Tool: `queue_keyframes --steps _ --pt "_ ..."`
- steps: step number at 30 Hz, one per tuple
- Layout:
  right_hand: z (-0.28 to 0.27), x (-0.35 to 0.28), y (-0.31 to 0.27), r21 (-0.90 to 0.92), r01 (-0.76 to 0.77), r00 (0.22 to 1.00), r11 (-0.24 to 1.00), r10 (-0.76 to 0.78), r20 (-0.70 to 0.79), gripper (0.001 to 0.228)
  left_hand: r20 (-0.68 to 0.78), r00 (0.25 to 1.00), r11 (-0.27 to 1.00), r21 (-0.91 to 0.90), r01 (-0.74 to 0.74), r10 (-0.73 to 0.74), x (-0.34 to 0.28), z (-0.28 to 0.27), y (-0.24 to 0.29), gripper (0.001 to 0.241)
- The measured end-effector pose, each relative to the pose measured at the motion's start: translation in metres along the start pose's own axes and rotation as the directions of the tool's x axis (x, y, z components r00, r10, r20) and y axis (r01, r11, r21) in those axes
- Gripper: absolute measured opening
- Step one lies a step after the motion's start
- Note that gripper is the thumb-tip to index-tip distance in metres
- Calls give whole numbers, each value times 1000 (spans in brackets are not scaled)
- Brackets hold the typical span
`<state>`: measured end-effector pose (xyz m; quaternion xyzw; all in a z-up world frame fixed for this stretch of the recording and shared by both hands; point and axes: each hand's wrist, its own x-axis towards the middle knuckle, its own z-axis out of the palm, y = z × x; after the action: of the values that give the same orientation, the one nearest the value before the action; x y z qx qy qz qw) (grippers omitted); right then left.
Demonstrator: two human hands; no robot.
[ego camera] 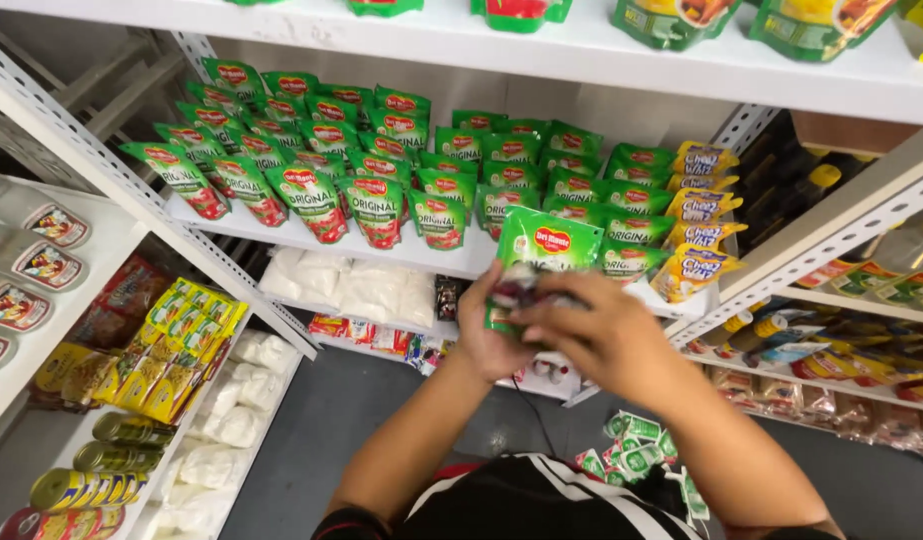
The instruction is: Wiping down individual tomato sauce pouches on a grocery store shelf with a cloth.
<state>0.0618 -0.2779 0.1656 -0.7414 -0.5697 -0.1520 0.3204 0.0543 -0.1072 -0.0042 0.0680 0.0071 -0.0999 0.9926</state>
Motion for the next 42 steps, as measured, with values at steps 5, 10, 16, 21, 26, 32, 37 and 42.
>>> queue_keyframes --steps 5,10,16,21,26,32,37,42 --pt "2 -2 39 -218 -164 975 962 126 -181 13 51 998 999 2 36 -36 -2 24 -22 62" --pt "23 -16 -9 -112 -74 988 991 57 -145 14 85 996 999 49 -8 4 -4 10 -11 66" --pt "6 -21 45 -238 -193 960 952 134 -244 10 148 989 1000 20 16 -18 -33 80 -10 64" --pt "32 -7 4 -194 -102 976 976 60 -210 12 29 1000 1000 -17 -10 11 -24 44 -19 55" --pt "33 -21 13 -92 -82 987 992 68 -146 15 153 986 998 -17 -65 67 -33 44 10 85" --pt "42 -6 13 -181 -135 964 974 87 -250 13 123 990 995 -85 -56 66 -17 11 -19 67" --pt "48 -26 -5 -91 -109 982 990 93 -164 14 213 971 994 -19 -112 113 -27 31 11 84" --pt "34 -8 35 -197 -99 964 976 45 -260 9 203 974 995 -32 -95 100 -7 -6 -8 70"
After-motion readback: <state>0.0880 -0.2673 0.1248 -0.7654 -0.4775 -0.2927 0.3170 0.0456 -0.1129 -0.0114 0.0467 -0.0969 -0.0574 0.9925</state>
